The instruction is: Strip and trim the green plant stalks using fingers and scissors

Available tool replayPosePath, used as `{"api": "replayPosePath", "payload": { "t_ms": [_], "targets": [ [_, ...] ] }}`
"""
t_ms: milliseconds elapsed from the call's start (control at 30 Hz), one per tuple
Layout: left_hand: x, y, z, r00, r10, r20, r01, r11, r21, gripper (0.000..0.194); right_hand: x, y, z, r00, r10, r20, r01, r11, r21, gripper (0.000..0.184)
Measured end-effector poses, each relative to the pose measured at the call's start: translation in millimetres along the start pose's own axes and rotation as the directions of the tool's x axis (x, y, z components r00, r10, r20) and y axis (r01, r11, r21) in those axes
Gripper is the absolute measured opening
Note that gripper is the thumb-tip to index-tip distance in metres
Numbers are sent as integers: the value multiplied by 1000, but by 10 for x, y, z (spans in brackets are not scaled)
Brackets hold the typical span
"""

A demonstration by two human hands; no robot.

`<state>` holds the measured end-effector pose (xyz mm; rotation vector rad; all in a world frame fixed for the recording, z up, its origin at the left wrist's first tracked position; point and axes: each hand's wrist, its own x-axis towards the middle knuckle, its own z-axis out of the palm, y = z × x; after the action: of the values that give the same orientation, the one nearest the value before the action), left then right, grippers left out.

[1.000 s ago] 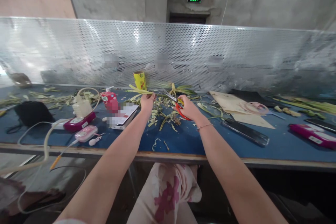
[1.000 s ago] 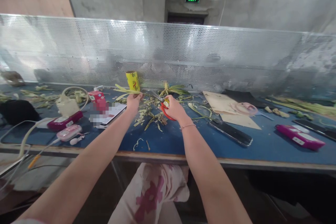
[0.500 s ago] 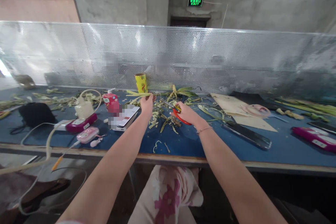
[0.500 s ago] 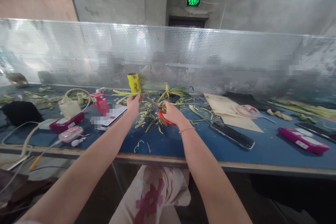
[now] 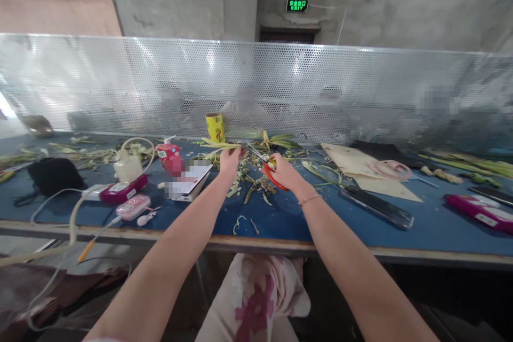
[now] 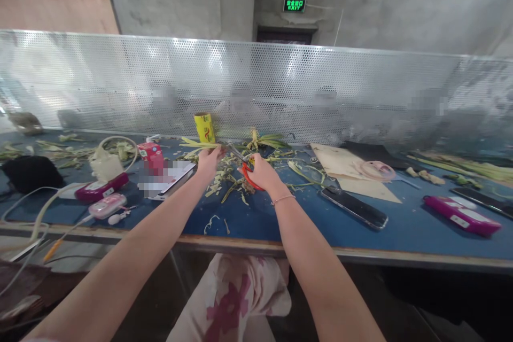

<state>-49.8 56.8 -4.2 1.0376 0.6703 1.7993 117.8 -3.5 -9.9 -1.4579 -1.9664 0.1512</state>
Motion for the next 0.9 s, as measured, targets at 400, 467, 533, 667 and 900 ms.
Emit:
{"api": "replayPosePath", "payload": {
  "t_ms": [400, 467, 533, 667, 900],
  "targets": [
    [-95, -27, 11, 976, 127, 179, -194, 881, 431, 17, 9, -4, -2, 1000, 20, -5, -20, 998, -59, 58],
    [-111, -8, -1, 964, 171, 205, -255, 814, 522, 20, 4, -5, -2, 1000, 23, -9, -24, 996, -85, 60],
    [-118, 0, -7, 953, 200, 228, -297, 761, 577, 22, 2, -11, -5, 1000, 20, -13, -21, 994, -107, 60],
    [-111, -10, -11, 939, 236, 251, -343, 709, 616, 22, -3, -40, -26, 1000, 22, 6, -21, 989, -146, 56],
    [-119, 7, -5, 944, 224, 244, -329, 712, 620, 20, -38, -106, -75, 1000, -26, 2, 26, 981, -192, 37]
  ]
}}
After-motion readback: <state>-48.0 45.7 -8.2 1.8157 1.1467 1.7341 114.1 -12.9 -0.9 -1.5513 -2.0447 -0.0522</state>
